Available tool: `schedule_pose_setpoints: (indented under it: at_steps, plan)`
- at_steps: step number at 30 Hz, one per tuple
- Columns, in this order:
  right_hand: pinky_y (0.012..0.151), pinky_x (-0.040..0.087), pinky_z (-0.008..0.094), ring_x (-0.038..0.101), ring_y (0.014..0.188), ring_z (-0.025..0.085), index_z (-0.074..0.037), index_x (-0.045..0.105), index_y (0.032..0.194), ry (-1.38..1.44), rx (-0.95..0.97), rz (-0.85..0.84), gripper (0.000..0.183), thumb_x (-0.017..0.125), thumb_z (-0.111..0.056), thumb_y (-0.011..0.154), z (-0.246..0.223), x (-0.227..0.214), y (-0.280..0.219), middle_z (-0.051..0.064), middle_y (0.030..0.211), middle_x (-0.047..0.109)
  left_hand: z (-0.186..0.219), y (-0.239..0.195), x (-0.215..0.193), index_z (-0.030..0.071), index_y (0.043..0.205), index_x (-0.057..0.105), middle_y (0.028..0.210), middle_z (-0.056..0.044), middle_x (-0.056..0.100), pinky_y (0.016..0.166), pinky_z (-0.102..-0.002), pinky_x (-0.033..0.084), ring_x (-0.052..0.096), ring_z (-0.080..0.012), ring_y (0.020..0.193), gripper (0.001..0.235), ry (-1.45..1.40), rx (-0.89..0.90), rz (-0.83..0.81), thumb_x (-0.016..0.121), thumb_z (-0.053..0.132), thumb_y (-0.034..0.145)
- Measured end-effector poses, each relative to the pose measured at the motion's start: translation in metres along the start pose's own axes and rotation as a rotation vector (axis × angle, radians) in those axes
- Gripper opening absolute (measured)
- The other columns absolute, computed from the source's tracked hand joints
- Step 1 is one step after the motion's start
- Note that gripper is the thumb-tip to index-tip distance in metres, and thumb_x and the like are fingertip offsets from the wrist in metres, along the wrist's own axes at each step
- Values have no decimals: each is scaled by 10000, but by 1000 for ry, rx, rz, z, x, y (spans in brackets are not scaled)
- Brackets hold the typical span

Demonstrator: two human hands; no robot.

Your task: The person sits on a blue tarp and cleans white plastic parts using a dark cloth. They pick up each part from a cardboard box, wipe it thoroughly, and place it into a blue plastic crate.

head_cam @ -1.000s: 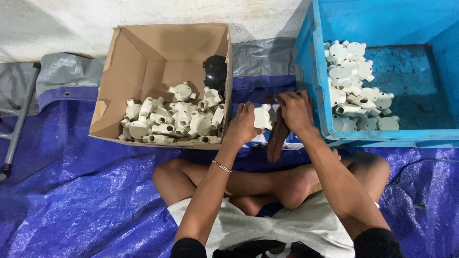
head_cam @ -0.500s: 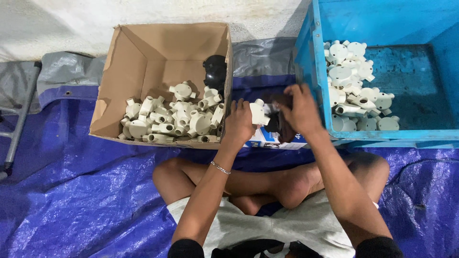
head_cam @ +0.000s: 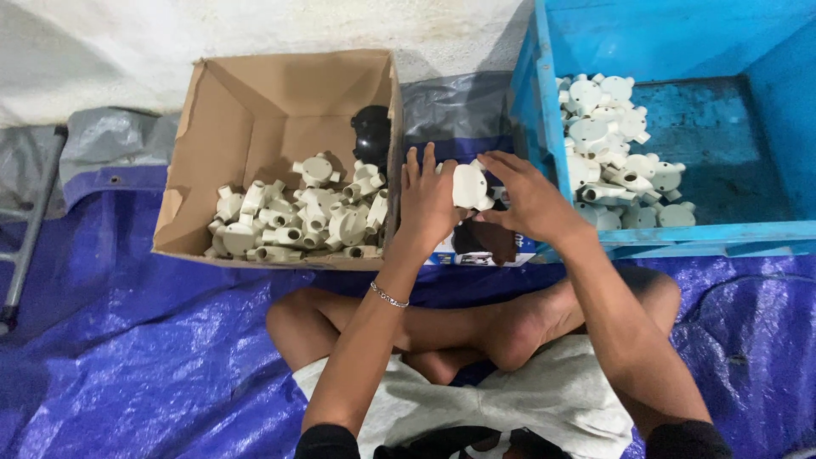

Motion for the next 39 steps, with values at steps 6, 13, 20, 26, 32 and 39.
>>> schedule_pose_setpoints:
  at_steps: [6, 13, 20, 26, 32, 39]
  plan:
    - [993, 439, 595, 540, 1186, 532, 39, 559, 1348, 63, 0, -9, 746, 842, -131, 678, 8, -62, -10, 302, 1298, 575, 45, 31, 2, 74, 1262, 596, 1481, -274, 370, 1132, -665, 259, 252, -554, 1405, 813, -2, 129, 64, 950, 286, 561]
    - [926, 457, 628, 559, 1129, 549, 75, 552, 1342, -12, 27, 130, 750, 842, -131, 681, 57, -125, -34, 334, 1297, 571, 129, 75, 25, -12, 1274, 579, 1444, -304, 399, 1132, -635, 324, 304, -564, 1381, 772, -21, 313, 116, 944, 235, 641]
    - [929, 481, 580, 612, 1098, 482, 3, 590, 1339, 17, 239, 150, 713, 818, -94, 670, 139, -143, -53, 270, 1286, 608, 186, 113, 71, -52, 1267, 558, 1462, -310, 362, 1166, -612, 314, 229, -571, 1408, 755, 44, 373, -68, 908, 250, 670]
    - [933, 495, 559, 630, 1075, 473, 15, 595, 1342, -6, 365, 82, 730, 839, -110, 665, 208, -121, -66, 268, 1242, 636, 199, 143, 163, -61, 1214, 577, 1460, -302, 371, 1192, -584, 291, 253, -545, 1415, 781, 79, 365, -221, 896, 345, 629]
    - [951, 496, 571, 620, 1090, 479, -19, 601, 1343, 5, 426, 23, 757, 830, -98, 625, 261, -92, -72, 247, 1248, 646, 189, 156, 216, -50, 1163, 631, 1449, -289, 377, 1171, -622, 268, 255, -542, 1403, 747, 88, 305, -347, 864, 447, 656]
    - [1083, 360, 710, 377, 1321, 595, -93, 532, 1417, -17, 604, -175, 737, 802, -254, 750, 313, -45, -85, 320, 1441, 459, 156, 163, 287, -81, 1270, 552, 1505, -298, 310, 1181, -631, 182, 115, -533, 1458, 685, 148, 135, -410, 785, 345, 787]
Point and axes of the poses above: each hand's wrist, its own y-axis towards the middle knuckle, its own x-axis out of the palm, z = x × y, the point moved 10 cm from there along y, towards the middle knuckle
